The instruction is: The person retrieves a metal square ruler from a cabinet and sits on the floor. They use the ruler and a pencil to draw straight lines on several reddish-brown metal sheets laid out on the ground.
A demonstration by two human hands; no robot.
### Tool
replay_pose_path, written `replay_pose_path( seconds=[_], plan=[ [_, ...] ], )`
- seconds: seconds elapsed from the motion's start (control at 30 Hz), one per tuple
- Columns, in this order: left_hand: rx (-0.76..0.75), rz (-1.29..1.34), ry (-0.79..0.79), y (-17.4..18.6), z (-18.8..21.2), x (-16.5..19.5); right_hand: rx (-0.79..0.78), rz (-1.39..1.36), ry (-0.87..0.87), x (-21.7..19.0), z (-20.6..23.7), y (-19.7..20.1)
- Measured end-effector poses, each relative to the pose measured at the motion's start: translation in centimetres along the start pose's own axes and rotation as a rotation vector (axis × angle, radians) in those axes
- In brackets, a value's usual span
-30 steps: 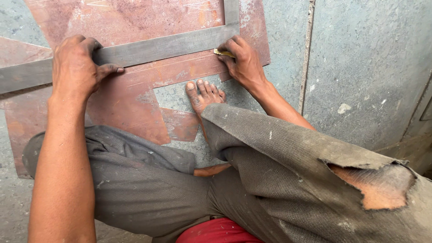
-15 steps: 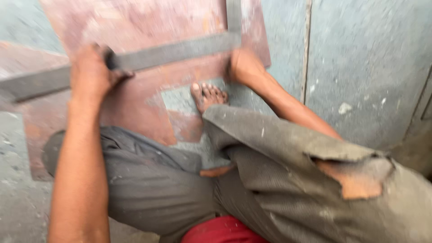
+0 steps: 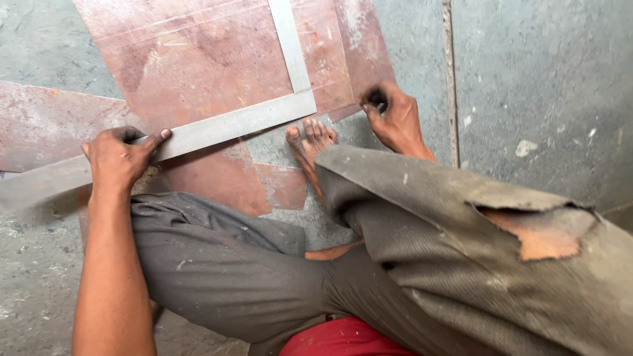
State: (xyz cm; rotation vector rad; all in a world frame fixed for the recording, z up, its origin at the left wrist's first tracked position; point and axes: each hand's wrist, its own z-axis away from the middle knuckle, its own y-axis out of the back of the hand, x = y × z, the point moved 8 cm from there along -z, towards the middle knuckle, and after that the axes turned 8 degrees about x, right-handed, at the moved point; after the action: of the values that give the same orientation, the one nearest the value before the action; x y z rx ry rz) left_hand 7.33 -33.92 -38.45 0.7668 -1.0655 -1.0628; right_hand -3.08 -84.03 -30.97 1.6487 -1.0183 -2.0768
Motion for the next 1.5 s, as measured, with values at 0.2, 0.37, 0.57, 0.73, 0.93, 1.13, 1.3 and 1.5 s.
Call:
replay_pose_path(
  seconds=[0.2, 0.37, 0.57, 0.73, 0.93, 1.13, 1.3, 1.5],
  plan=[
    [-0.047, -0.079, 0.002, -1.9, 0.3, 0.8, 0.126, -0.064, -0.111, 5.3, 2.1, -1.0],
    [-0.093, -0.121, 0.049, -1.7, 0.4, 1.8, 0.06, 0.218, 0.119, 6.4, 4.6, -0.6],
    [-0.117, -0.112, 0.072, -0.7, 0.5, 2.8, 0.062, 0.207, 0.259, 5.4, 2.5, 0.6],
    [-0.15, -0.103, 0.119, -0.8, 0.4, 2.7, 0.107, 0.024, 0.395, 2.6, -4.3, -2.3],
    [-0.129, -0.14, 0.055, -0.7, -0.4, 3.0, 0.003, 0.365, 0.378, 1.5, -14.1, -9.6],
    [-0.167, -0.173, 0.016, -0.9, -0.9, 3.3, 0.038, 0.439, 0.475, 0.9, -16.4, -12.2],
    [-0.114, -0.181, -0.052, -0.8, -1.1, 3.5, 0.018, 0.298, 0.409, -2.1, -13.8, -10.8],
    [-0.144, -0.183, 0.024, -0.7, -1.0, 2.7, -0.273, 0.274, 0.132, -0.9, 0.0, -6.8]
  ],
)
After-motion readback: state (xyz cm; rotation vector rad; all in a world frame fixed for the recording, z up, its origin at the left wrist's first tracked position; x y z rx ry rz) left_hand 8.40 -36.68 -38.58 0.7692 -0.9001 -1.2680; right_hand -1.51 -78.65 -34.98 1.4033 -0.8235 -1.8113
